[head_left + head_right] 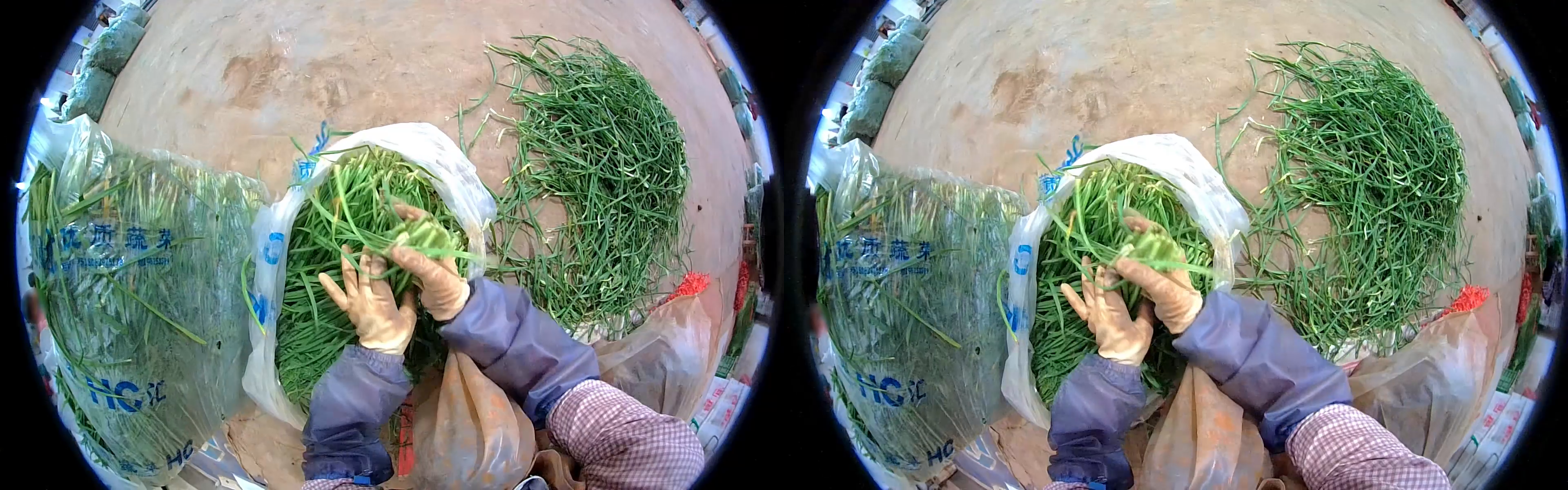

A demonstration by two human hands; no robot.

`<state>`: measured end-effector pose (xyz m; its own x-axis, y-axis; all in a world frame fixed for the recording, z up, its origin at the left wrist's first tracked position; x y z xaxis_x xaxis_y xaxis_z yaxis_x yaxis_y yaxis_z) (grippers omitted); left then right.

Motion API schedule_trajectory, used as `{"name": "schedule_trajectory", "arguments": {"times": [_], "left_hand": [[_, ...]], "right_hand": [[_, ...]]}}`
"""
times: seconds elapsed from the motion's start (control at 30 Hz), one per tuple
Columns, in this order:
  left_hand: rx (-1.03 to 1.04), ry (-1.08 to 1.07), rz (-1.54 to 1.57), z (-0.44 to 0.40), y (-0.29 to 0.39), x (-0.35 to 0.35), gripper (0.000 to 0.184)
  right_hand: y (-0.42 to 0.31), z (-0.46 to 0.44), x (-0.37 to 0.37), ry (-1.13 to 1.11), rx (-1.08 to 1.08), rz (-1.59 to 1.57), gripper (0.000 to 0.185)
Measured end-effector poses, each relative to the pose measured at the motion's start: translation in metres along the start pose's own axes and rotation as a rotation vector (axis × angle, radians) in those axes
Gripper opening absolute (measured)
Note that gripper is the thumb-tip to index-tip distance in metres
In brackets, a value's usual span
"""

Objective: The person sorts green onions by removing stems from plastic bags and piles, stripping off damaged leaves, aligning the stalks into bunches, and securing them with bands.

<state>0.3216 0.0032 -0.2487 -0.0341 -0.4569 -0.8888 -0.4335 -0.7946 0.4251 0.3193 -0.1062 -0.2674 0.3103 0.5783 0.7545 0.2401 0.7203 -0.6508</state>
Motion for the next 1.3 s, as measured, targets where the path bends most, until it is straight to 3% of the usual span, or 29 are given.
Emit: {"name": "schedule_trajectory", "arguments": {"times": [0.13,0.17,0.27,0.3,0.4,0.47,0.53,0.6,0.67,0.73,0.87,1.0,1.2,1.3], "left_hand": [[0.028,-0.116,0.060,0.013,0.005,-0.005,0.091],[0.036,-0.125,0.105,0.016,0.008,-0.009,0.089],[0.014,-0.309,0.084,0.023,0.006,-0.019,0.083],[0.000,-0.372,0.152,0.022,0.003,-0.029,0.073],[-0.198,-0.077,0.577,0.008,-0.032,-0.085,0.053],[-0.124,0.112,0.576,-0.015,-0.040,-0.116,0.042],[-0.081,0.042,0.450,-0.059,-0.019,-0.120,0.037],[0.216,-0.013,0.323,-0.097,-0.003,-0.091,0.038],[0.264,-0.094,0.197,-0.114,-0.001,-0.055,0.035],[0.163,-0.374,0.097,-0.124,-0.018,-0.010,0.033],[0.126,-0.202,0.006,-0.125,-0.031,0.003,0.036],[0.155,-0.005,-0.071,-0.125,-0.024,-0.011,0.039],[0.102,-0.096,-0.068,-0.133,-0.054,0.015,0.053],[0.138,-0.117,0.044,-0.133,-0.065,0.019,0.055]], "right_hand": [[-0.004,0.026,0.004,0.009,0.014,-0.062,0.070],[-0.005,0.030,-0.001,0.036,-0.054,0.011,0.057],[-0.002,0.031,-0.017,0.134,-0.101,0.019,0.039],[-0.003,0.033,-0.022,0.201,-0.073,-0.031,0.029],[0.003,0.037,-0.033,0.247,-0.071,0.042,0.033],[0.003,0.038,-0.030,0.220,-0.085,0.146,0.035],[0.003,0.038,-0.024,0.202,-0.107,0.185,0.036],[0.002,0.036,-0.017,0.197,-0.139,0.157,0.038],[0.000,0.031,-0.014,0.189,-0.143,0.161,0.038],[0.001,0.025,-0.012,0.186,-0.148,0.161,0.038],[0.008,0.010,-0.022,0.237,-0.102,0.112,0.033],[0.007,0.013,-0.010,0.101,-0.035,0.188,0.032],[-0.006,0.035,0.002,0.064,-0.102,0.206,0.024],[-0.006,0.047,0.020,-0.168,-0.240,0.285,0.025]]}}
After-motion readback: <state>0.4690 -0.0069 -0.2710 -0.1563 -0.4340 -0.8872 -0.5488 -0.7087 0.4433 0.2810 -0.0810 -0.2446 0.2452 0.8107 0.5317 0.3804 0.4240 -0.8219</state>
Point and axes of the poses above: each hand's wrist, its own z-axis away from the middle knuckle, its own x-axis out of the palm, y = z × x, the point moved 8 cm from there along -z, towards the middle knuckle, and after that the axes turned 10 degrees about -x, right-handed, at the moved point
